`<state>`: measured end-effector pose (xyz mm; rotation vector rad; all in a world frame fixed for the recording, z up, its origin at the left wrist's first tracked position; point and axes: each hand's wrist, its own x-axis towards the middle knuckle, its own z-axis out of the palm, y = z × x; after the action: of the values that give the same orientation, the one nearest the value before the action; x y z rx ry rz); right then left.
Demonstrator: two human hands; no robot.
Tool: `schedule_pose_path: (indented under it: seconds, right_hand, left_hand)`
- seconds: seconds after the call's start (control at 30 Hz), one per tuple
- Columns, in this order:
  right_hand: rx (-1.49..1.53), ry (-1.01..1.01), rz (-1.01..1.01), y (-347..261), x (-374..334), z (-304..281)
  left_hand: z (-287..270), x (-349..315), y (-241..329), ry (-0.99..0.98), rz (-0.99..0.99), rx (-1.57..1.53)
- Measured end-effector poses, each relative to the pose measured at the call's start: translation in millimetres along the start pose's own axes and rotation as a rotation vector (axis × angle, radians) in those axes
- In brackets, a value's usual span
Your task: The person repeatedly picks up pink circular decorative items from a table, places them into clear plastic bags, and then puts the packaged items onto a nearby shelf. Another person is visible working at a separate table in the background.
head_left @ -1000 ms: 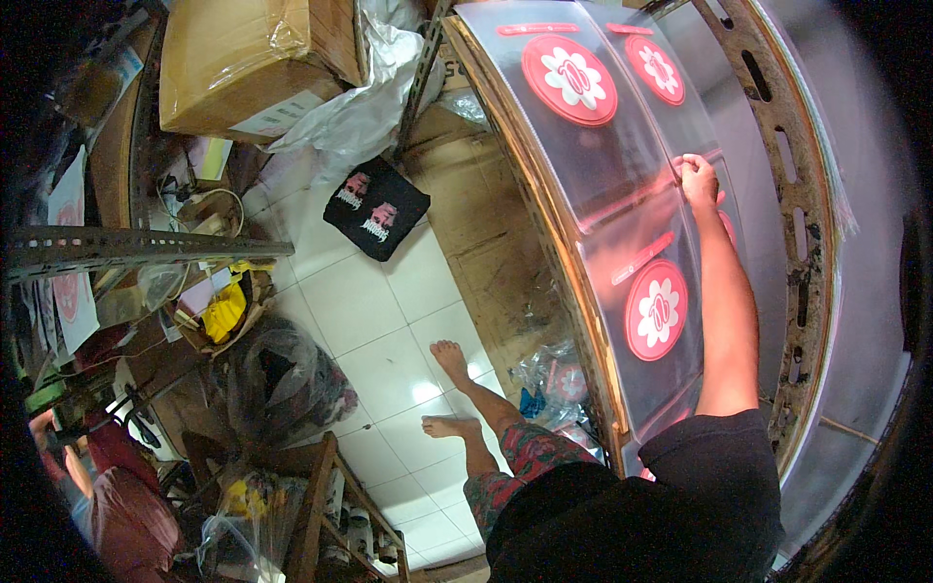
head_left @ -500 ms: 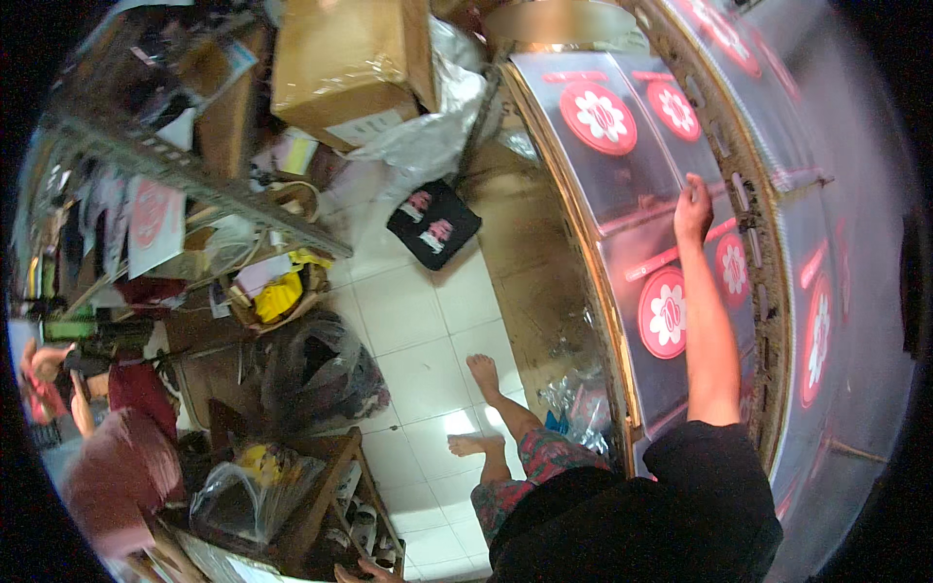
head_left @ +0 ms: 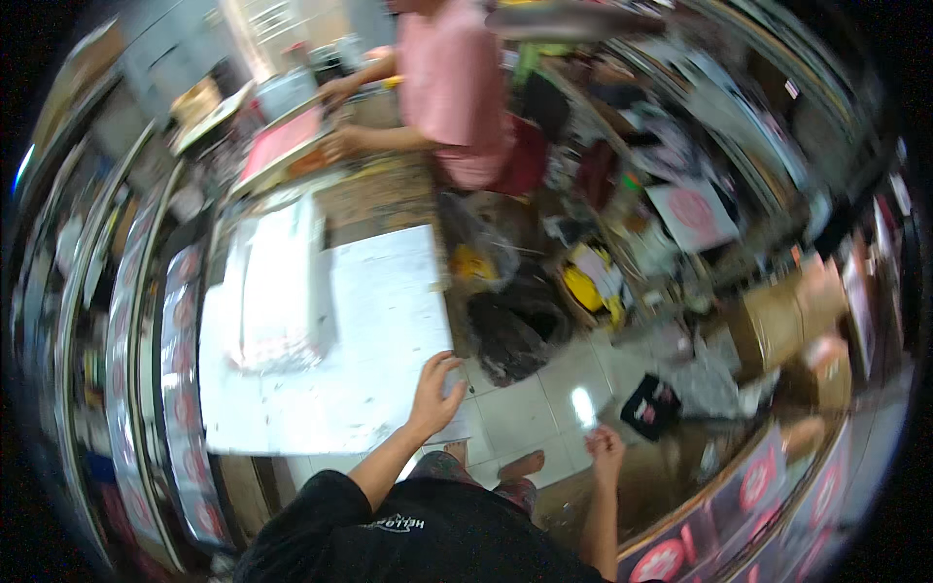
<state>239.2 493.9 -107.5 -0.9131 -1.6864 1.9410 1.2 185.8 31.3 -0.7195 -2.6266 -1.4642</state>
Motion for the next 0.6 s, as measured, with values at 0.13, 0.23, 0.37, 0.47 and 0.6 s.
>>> schedule_pose_path:
  seconds: [0.13,0.23,0.37,0.47,0.6]
  right_hand:
    - [-0.007,-0.181,0.318,11.3,-8.9,72.2]
    - [-0.013,-0.247,0.374,9.5,-9.0,103.9]
    - [-0.067,-0.272,0.332,-9.1,6.8,135.3]
    - [-0.1,-0.287,0.309,-23.3,15.0,152.4]
    - [-0.099,-0.318,0.312,-21.9,20.9,161.4]
  left_hand:
    - [-53.1,-22.2,-0.7,0.029,-0.073,-0.053]
    - [-95.1,-47.7,-11.4,0.1,-0.096,-0.017]
    - [-133.3,-80.6,-46.0,0.215,-0.208,-0.019]
    - [-145.9,-95.8,-60.5,0.294,-0.21,0.099]
    - [-142.4,-102.3,-69.3,0.332,-0.153,0.18]
